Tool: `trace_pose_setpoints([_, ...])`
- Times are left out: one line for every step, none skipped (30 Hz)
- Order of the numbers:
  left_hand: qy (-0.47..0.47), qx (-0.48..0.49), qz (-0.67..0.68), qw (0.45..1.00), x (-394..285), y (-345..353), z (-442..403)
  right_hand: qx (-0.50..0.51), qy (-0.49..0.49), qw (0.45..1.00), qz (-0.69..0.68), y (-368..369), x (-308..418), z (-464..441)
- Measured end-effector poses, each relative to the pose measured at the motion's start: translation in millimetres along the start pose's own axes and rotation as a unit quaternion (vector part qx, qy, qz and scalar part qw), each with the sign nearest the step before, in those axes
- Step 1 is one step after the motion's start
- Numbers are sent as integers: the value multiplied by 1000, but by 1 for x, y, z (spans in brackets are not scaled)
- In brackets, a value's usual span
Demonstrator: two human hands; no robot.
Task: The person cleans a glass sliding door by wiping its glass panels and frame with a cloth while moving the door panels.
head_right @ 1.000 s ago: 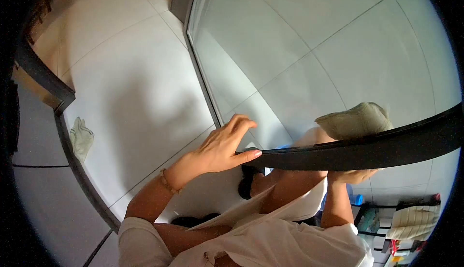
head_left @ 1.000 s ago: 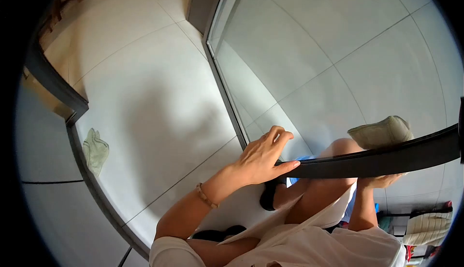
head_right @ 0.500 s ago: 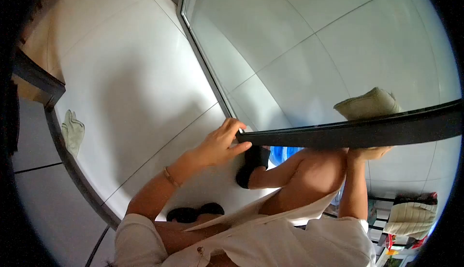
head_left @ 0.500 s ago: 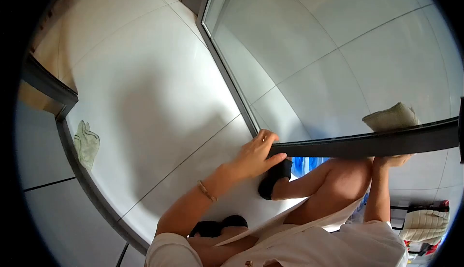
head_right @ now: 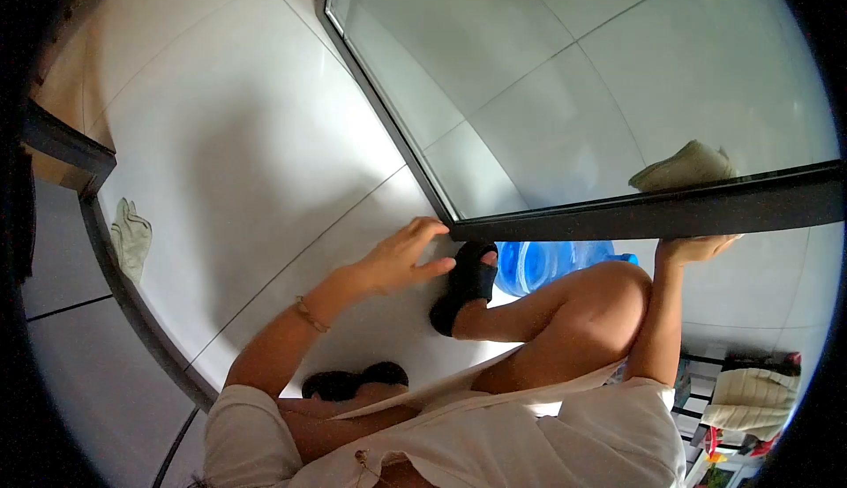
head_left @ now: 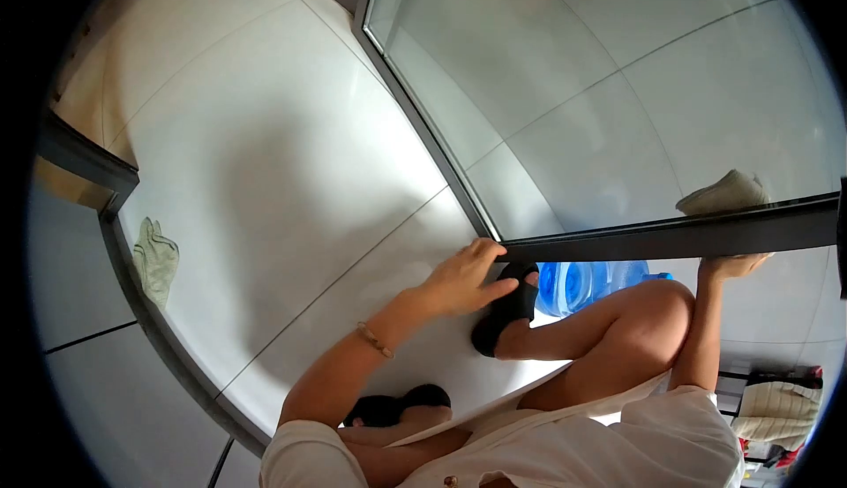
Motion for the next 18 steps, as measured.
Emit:
trace_pose_setpoints([25, 17, -4, 1000, -5, 12, -1, -55, 124, 981, -136, 3, -25, 6])
trace_pose_setpoints([25, 18, -3, 1000, -6, 18, -2, -78, 184, 959, -201, 8, -34, 9])
trace_pose_setpoints([27, 25, 6, 999, -8, 24, -4, -109, 242, 928, -262, 13, -41, 13])
trace_pose_setpoints([30, 32, 15, 999, -10, 30, -5, -131, 296, 901, -287, 18, -45, 17])
trace_pose_setpoints([47, 19, 23, 998, -15, 30, -6, -153, 349, 870, -311, 23, -51, 24])
trace_pose_setpoints([48, 18, 24, 998, -17, 31, -7, -153, 348, 871, -312, 25, -55, 25])
trace_pose_setpoints([47, 21, 19, 998, -19, 32, -7, -133, 331, 885, -299, 28, -60, 25])
trace_pose_setpoints([44, 24, 15, 999, -21, 31, -6, -112, 315, 897, -288, 33, -66, 27])
trace_pose_setpoints([41, 21, 13, 999, -22, 29, -5, -92, 301, 908, -276, 38, -71, 29])
trace_pose_setpoints([26, 18, 8, 999, -22, 26, -4, -72, 286, 918, -264, 41, -74, 30])
trace_pose_setpoints([10, 14, 1, 1000, -22, 19, -3, -64, 281, 922, -260, 44, -71, 28])
trace_pose_setpoints([7, 11, -4, 1000, -24, 10, -2, -56, 276, 925, -256, 47, -68, 25])
trace_pose_setpoints([-14, 23, -22, 999, -23, 3, 0, -79, 312, 909, -264, 45, -73, 26])
trace_pose_setpoints([-35, 38, -40, 998, -20, -2, 2, -100, 347, 893, -270, 41, -77, 30])
trace_pose_setpoints([-12, -1, -59, 998, -21, -15, 5, -151, 395, 866, -268, 31, -82, 38])
trace_pose_setpoints([-14, -2, -64, 998, -20, -25, 9, -154, 398, 863, -269, 24, -77, 36])
trace_pose_setpoints([-36, -6, -82, 996, -23, -38, 12, -182, 409, 856, -258, 8, -62, 24])
trace_pose_setpoints([-58, -12, -100, 993, -23, -51, 16, -210, 419, 848, -247, -8, -51, 17])
Point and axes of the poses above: each hand's wrist, its own z-axis away from the middle knuckle, its own y-axis out of the palm, x = y × z, the point moved 10 cm from there along -z, towards the middle knuckle, and after that the axes turned 12 degrees about -y, right-handed, at the moved point
